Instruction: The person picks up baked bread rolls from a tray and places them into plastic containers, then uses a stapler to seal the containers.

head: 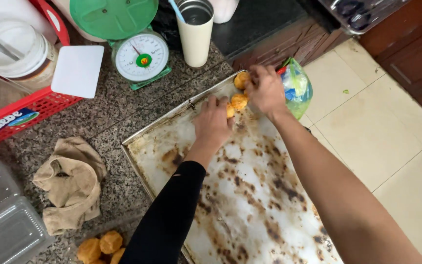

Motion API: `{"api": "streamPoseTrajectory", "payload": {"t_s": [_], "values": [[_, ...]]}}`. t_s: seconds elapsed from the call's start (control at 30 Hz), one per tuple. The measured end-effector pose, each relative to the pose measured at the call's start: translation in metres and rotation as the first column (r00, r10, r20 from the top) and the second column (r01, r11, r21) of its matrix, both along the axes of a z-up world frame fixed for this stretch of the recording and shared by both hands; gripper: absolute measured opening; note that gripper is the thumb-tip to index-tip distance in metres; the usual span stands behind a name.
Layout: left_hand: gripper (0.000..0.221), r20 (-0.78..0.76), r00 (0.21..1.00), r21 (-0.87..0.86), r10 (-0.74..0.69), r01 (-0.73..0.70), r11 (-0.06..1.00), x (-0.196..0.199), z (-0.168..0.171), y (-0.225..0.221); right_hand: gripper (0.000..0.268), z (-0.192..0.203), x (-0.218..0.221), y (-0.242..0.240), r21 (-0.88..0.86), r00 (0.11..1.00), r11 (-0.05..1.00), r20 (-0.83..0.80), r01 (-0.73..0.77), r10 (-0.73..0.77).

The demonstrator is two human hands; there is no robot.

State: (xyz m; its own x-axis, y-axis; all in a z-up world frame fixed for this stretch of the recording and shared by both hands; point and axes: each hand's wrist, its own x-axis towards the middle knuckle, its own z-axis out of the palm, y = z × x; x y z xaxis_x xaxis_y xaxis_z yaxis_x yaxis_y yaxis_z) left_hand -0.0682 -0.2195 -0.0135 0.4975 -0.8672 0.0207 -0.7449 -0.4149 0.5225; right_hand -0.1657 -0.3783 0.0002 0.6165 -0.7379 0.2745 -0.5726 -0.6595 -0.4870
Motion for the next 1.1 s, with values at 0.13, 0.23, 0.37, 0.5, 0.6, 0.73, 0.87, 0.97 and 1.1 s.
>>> {"api": "streamPoseTrajectory", "payload": {"t_s": [0.13, 0.23, 0.37, 0.5, 0.6, 0.73, 0.87, 0.97, 1.1], "values": [[0.055, -0.019, 1.000, -0.089, -0.007, 0.005, 0.996, 0.007, -0.006, 0.007, 0.034, 0.004, 0.002, 0.009, -0.093, 0.999, 0.996, 0.054, 0.000, 0.005], [0.052, -0.078, 0.997, -0.190, 0.004, -0.019, 0.982, 0.013, -0.006, 0.016, 0.037, 0.021, -0.003, 0.022, -0.017, 0.991, 0.993, -0.063, -0.120, 0.119], [0.048, -0.214, 0.977, -0.300, -0.010, -0.056, 0.952, 0.020, -0.012, 0.034, 0.065, 0.037, -0.001, 0.038, 0.056, 0.854, 0.896, -0.283, -0.440, 0.436], [0.049, -0.360, 0.932, -0.317, 0.045, -0.167, 0.934, 0.022, -0.023, 0.049, 0.064, 0.042, 0.000, 0.054, 0.093, 0.752, 0.946, -0.583, -0.312, 0.306], [0.052, -0.415, 0.910, -0.370, 0.023, -0.192, 0.909, 0.022, -0.023, 0.064, 0.057, 0.024, -0.011, 0.047, -0.003, 0.822, 0.922, -0.453, -0.388, 0.345], [0.060, -0.471, 0.882, -0.486, -0.034, -0.227, 0.844, 0.026, -0.018, 0.098, 0.051, 0.050, -0.012, 0.090, 0.566, 0.972, 0.824, -0.174, -0.031, 0.156], [0.055, -0.662, 0.740, -0.464, -0.119, -0.280, 0.840, 0.035, -0.016, 0.140, 0.049, 0.050, -0.023, 0.132, 0.842, 0.971, 0.490, 0.235, -0.225, 0.044], [0.052, -0.703, 0.709, -0.386, -0.064, -0.304, 0.871, 0.033, 0.021, 0.177, 0.045, 0.048, -0.025, 0.171, 0.885, 0.897, 0.221, 0.435, -0.411, -0.076], [0.057, -0.699, 0.707, -0.428, -0.111, -0.288, 0.857, 0.028, 0.018, 0.224, 0.042, 0.037, -0.019, 0.219, 0.865, 0.856, 0.019, 0.500, -0.502, -0.130]]}}
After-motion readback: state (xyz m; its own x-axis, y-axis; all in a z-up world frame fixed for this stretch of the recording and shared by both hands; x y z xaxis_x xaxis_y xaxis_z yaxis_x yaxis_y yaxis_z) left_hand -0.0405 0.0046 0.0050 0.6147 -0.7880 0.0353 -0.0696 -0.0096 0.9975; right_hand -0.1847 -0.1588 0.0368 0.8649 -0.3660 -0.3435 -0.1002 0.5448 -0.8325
